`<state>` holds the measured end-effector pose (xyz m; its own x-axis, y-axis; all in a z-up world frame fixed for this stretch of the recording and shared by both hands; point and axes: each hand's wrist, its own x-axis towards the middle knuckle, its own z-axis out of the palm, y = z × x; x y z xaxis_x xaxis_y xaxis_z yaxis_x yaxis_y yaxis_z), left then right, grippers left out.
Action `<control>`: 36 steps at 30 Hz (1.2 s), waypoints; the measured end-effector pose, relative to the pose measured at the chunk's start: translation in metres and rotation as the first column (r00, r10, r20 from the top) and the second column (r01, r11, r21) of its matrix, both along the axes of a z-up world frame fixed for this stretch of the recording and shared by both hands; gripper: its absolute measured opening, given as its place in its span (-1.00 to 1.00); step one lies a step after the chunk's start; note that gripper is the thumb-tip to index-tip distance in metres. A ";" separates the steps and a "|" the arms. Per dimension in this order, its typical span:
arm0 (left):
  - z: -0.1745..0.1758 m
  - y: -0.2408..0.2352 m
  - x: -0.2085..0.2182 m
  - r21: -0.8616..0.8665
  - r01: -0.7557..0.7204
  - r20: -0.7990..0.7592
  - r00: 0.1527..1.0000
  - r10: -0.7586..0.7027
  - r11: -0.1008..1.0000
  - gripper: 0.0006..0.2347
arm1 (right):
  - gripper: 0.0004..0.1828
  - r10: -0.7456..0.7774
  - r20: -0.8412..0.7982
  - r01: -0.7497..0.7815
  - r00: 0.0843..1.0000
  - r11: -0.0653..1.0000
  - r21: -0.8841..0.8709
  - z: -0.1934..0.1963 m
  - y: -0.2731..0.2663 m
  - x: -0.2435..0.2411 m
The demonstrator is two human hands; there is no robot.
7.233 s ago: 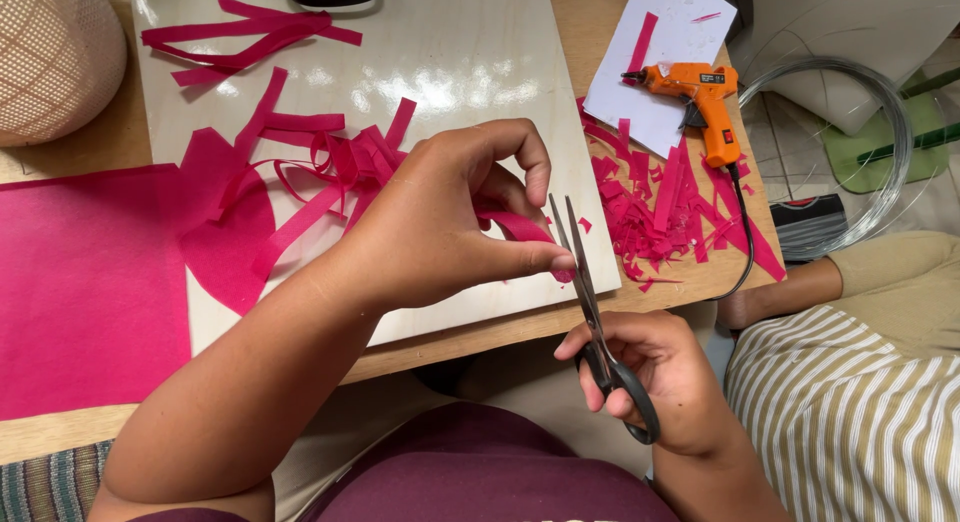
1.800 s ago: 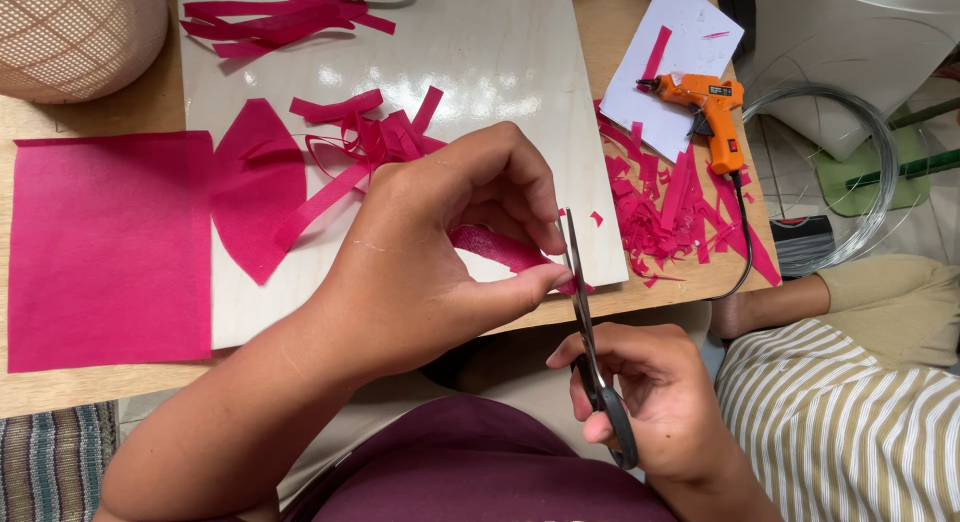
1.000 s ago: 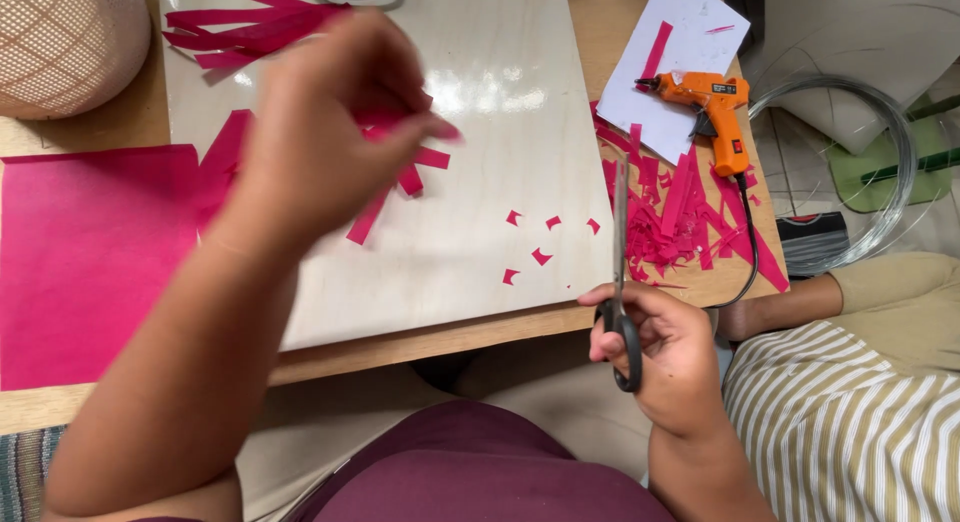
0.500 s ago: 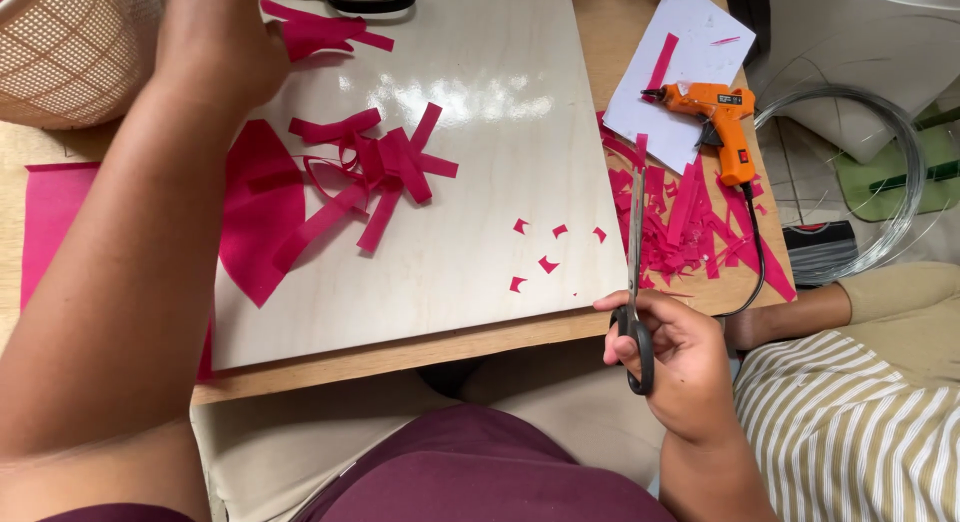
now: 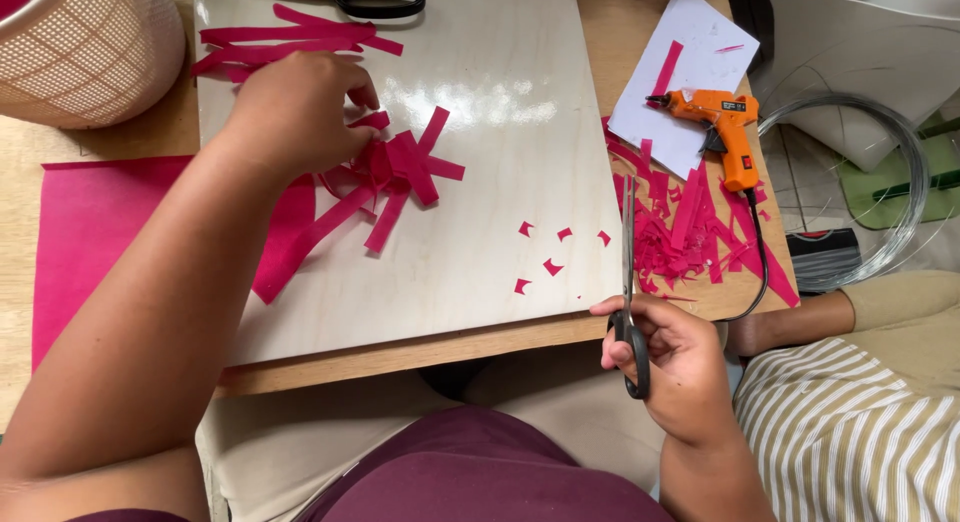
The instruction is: The person uses scissors to cut a long strip of pink paper into small, uniform pieces. They hold the paper strip with one hand and repeatedly snip off small segments, dropping the cut pieces onto the table surface.
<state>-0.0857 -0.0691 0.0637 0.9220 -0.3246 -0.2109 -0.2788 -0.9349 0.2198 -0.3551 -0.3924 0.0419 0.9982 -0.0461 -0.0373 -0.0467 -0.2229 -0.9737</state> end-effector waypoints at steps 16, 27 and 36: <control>0.052 -0.010 -0.062 -0.720 0.247 0.205 0.969 -0.141 0.649 -0.94 | -0.54 -0.017 -0.003 0.017 1.000 1.000 -0.009 0.003 0.004 -0.008; 0.066 -0.037 -0.138 -0.973 0.133 0.053 0.923 -0.382 0.187 -0.61 | -0.49 0.001 -0.016 -0.001 1.000 1.000 -0.001 0.008 0.012 -0.010; 0.051 -0.050 -0.159 -0.939 0.285 0.216 0.924 -0.316 0.193 -0.71 | -0.39 0.026 -0.007 -0.026 1.000 1.000 0.010 0.017 0.021 -0.008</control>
